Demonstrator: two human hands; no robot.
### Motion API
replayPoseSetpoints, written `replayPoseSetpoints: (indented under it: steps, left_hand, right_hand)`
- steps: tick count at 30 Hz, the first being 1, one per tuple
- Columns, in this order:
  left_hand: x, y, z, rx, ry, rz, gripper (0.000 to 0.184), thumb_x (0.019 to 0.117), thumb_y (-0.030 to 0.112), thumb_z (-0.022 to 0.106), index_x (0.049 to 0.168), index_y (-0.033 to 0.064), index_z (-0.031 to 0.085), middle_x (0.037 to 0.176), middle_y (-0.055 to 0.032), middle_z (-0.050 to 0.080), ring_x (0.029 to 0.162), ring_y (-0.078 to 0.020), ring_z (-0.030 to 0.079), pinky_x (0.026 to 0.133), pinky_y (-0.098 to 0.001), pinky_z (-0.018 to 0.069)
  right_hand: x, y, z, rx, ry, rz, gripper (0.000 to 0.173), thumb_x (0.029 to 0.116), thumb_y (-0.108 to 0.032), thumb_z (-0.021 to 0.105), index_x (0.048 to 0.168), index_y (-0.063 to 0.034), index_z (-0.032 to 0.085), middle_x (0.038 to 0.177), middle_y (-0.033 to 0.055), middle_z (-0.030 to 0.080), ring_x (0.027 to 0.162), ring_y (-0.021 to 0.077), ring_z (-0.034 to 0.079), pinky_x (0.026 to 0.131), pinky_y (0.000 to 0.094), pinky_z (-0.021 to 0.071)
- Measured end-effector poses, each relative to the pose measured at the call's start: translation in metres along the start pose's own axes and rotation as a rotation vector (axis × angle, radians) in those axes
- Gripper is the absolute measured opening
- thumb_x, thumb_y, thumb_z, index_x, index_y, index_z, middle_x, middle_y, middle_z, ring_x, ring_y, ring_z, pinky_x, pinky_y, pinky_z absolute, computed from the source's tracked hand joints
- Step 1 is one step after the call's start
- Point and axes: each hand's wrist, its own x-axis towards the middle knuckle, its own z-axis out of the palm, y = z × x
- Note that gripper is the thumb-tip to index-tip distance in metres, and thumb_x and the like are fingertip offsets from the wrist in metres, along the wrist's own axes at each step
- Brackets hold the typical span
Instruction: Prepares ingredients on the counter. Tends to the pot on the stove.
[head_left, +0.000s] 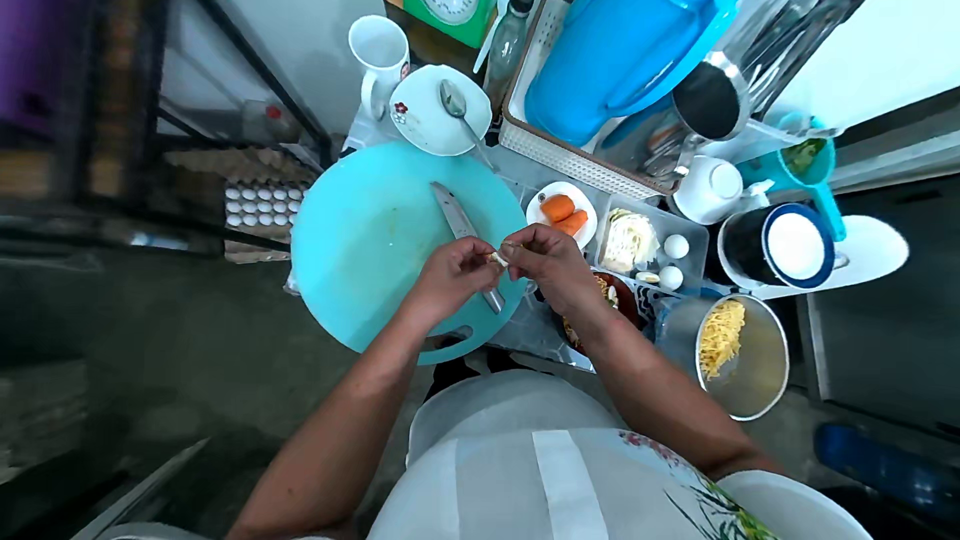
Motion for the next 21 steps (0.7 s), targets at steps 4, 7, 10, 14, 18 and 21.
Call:
replayPoseSetpoints:
  steps: [4, 7, 10, 14, 18, 21]
  left_hand:
    - [-0.007, -0.014, -0.012, -0.008, 0.063, -0.049, 0.022, 0.1010, 0.009, 0.063, 0.123, 0.0030, 0.063, 0.097, -0.0076, 0.072, 0.080, -0.0145, 0.071, 0.075, -0.0313, 0.0622]
    - [-0.014, -0.030, -0.025, 0.159, 0.216, -0.132, 0.016, 0.1047, 0.014, 0.058, 0.114, 0.0033, 0.066, 0.091, -0.0063, 0.071, 0.072, -0.0114, 0.067, 0.069, -0.0296, 0.0586]
    - [-0.012, -0.049, -0.042, 0.216, 0.327, -0.276, 0.022, 0.1063, 0.019, 0.057, 0.115, 0.0009, 0.066, 0.085, -0.0090, 0.069, 0.064, -0.0122, 0.065, 0.064, -0.0305, 0.0581]
    - [-0.007, -0.065, -0.063, 0.224, 0.433, -0.362, 0.030, 0.1063, 0.027, 0.058, 0.121, 0.0020, 0.065, 0.087, -0.0101, 0.070, 0.058, -0.0133, 0.063, 0.058, -0.0316, 0.0578]
    - [-0.015, -0.067, -0.079, 0.527, 0.533, -0.278, 0.043, 0.1040, 0.037, 0.060, 0.130, 0.0021, 0.063, 0.094, -0.0199, 0.071, 0.080, -0.0348, 0.069, 0.077, -0.0572, 0.0553]
    - [-0.027, -0.079, -0.081, 0.720, 0.563, -0.065, 0.033, 0.1032, 0.024, 0.061, 0.125, -0.0011, 0.065, 0.112, -0.0232, 0.066, 0.102, -0.0384, 0.066, 0.088, -0.0546, 0.0549]
  right_hand:
    - [0.009, -0.002, 0.000, -0.065, -0.092, 0.034, 0.031, 0.0950, -0.002, 0.066, 0.126, -0.0071, 0.062, 0.112, 0.0080, 0.067, 0.083, 0.0173, 0.068, 0.075, 0.0345, 0.0611]
    - [0.015, 0.010, 0.009, -0.478, -0.089, -0.036, 0.056, 0.0933, -0.008, 0.073, 0.144, -0.0110, 0.051, 0.133, 0.0144, 0.060, 0.088, 0.0239, 0.069, 0.072, 0.0402, 0.0609]
    - [0.023, 0.042, 0.027, -0.895, -0.119, -0.001, 0.075, 0.0887, -0.027, 0.082, 0.151, -0.0087, 0.045, 0.133, 0.0244, 0.057, 0.098, 0.0393, 0.067, 0.080, 0.0559, 0.0583]
    - [0.025, 0.068, 0.043, -1.090, -0.103, 0.032, 0.080, 0.0895, -0.017, 0.080, 0.158, -0.0115, 0.037, 0.138, 0.0285, 0.052, 0.107, 0.0469, 0.064, 0.084, 0.0585, 0.0575]
    - [0.023, 0.057, 0.035, -1.023, -0.062, 0.116, 0.067, 0.0942, -0.004, 0.063, 0.156, -0.0090, 0.037, 0.134, 0.0272, 0.057, 0.100, 0.0439, 0.068, 0.081, 0.0602, 0.0575]
    - [0.012, 0.058, 0.021, -0.897, -0.024, 0.071, 0.045, 0.1059, -0.023, 0.058, 0.145, -0.0065, 0.043, 0.090, 0.0187, 0.066, 0.071, 0.0322, 0.065, 0.066, 0.0513, 0.0555]
